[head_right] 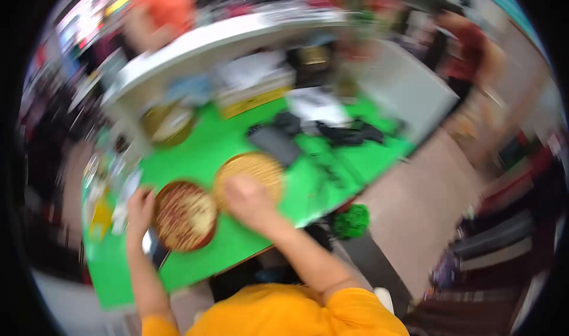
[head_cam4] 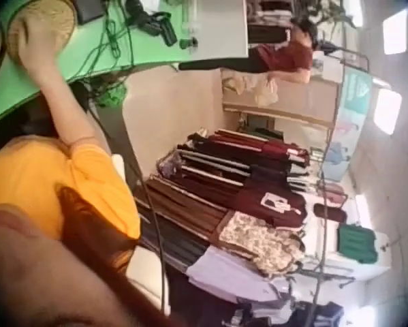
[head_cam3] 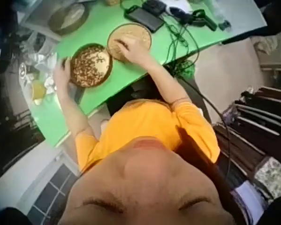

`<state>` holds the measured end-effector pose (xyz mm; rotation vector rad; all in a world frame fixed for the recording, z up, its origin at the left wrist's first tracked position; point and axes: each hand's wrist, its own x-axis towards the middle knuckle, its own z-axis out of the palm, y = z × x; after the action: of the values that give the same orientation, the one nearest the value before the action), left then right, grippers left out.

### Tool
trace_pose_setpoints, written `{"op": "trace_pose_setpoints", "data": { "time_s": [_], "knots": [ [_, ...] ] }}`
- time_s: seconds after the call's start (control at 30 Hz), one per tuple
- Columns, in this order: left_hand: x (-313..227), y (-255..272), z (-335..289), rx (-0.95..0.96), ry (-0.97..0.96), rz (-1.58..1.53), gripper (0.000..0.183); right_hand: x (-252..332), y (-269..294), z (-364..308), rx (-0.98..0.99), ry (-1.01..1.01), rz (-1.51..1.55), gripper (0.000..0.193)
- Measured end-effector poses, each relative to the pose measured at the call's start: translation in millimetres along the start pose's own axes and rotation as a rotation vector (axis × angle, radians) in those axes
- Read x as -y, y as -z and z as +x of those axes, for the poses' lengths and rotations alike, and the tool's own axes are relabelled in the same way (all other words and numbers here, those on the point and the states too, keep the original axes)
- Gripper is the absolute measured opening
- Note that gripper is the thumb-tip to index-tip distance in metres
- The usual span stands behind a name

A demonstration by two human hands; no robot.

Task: The person sorts through a mixture of beans by hand, picking individual light-colored beans from a red tin and placing them into a separate gold tray containing yellow soybeans.

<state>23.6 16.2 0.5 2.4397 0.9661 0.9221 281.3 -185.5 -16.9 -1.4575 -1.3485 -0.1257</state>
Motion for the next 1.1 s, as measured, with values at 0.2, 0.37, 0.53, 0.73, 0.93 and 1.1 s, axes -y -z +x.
{"op": "trace_pose_setpoints", "data": {
  "time_s": [0.2, 0.37, 0.53, 0.73, 0.93, 1.1],
  "knots": [
    [2.9, 19.9, -16.8, 0.024, 0.008, 0.000, 0.022, 70.0, -29.4, 13.6, 0.378, -0.087, 0.100, 0.010],
    [13.1, 18.8, -22.7, 0.045, 0.043, -0.035, 0.022, 82.3, -76.4, 24.3, 0.741, -0.021, 0.054, 0.009],
    [18.0, 17.9, -24.8, 0.051, 0.035, -0.025, 0.020, 79.6, -110.0, 27.2, 0.917, 0.094, -0.116, 0.011],
    [18.7, 17.9, -26.1, 0.047, 0.021, -0.037, 0.019, 79.6, -118.5, 23.0, 1.004, 0.167, -0.304, 0.012],
    [12.4, 9.4, -26.7, 0.046, 0.027, -0.051, 0.020, 72.4, -102.5, 12.8, 0.986, 0.173, -0.423, 0.012],
    [19.2, 12.0, -27.2, 0.062, 0.036, -0.035, 0.021, 68.3, -37.6, 31.4, 0.444, -0.129, -0.200, 0.013]
  ]
}}
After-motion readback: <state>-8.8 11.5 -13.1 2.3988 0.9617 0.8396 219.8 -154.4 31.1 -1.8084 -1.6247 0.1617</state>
